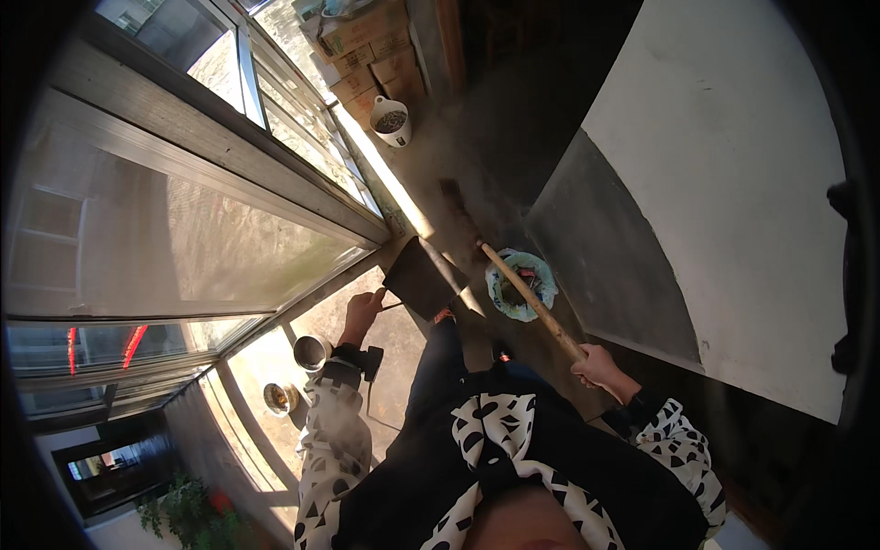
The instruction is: The person sweeps a concrete floor with a broom and dustpan, moving debris into the dustpan and then into a trash bag. They walk through a room and onto a balcony, sweeping different areas and collecting dirt.
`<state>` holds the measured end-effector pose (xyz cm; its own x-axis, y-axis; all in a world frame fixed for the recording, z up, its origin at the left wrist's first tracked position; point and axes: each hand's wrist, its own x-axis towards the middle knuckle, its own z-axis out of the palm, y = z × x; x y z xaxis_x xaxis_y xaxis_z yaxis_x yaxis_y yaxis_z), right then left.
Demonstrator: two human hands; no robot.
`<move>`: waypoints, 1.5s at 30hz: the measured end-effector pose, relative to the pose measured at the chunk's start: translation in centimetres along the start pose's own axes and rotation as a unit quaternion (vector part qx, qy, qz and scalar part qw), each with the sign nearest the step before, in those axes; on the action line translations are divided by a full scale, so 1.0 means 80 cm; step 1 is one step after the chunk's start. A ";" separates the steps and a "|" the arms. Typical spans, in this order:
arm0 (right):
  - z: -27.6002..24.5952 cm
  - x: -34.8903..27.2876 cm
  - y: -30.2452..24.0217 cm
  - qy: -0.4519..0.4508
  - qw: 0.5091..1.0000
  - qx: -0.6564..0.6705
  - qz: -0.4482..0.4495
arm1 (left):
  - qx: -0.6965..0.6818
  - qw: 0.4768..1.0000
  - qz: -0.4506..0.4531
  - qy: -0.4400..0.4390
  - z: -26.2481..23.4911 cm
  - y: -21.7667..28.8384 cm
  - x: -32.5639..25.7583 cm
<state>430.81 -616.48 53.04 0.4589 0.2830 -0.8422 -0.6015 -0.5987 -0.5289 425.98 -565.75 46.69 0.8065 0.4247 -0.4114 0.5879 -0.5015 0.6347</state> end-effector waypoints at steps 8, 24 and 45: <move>0.042 0.014 -0.052 0.080 0.989 0.121 0.038 | 0.000 0.994 0.108 -0.033 0.004 0.091 0.178; 0.020 0.076 -0.193 0.144 0.979 0.141 0.044 | 0.254 0.940 0.190 -0.124 0.022 0.254 0.491; -0.027 0.092 -0.341 0.186 0.959 -0.203 0.064 | 0.466 0.792 0.287 -0.272 0.111 0.255 0.730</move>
<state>452.02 -599.71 61.50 0.6461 -0.0536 -0.7614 -0.3978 -0.8750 -0.2759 485.66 -557.85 29.79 0.7174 -0.3340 -0.6113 -0.2969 -0.9405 0.1654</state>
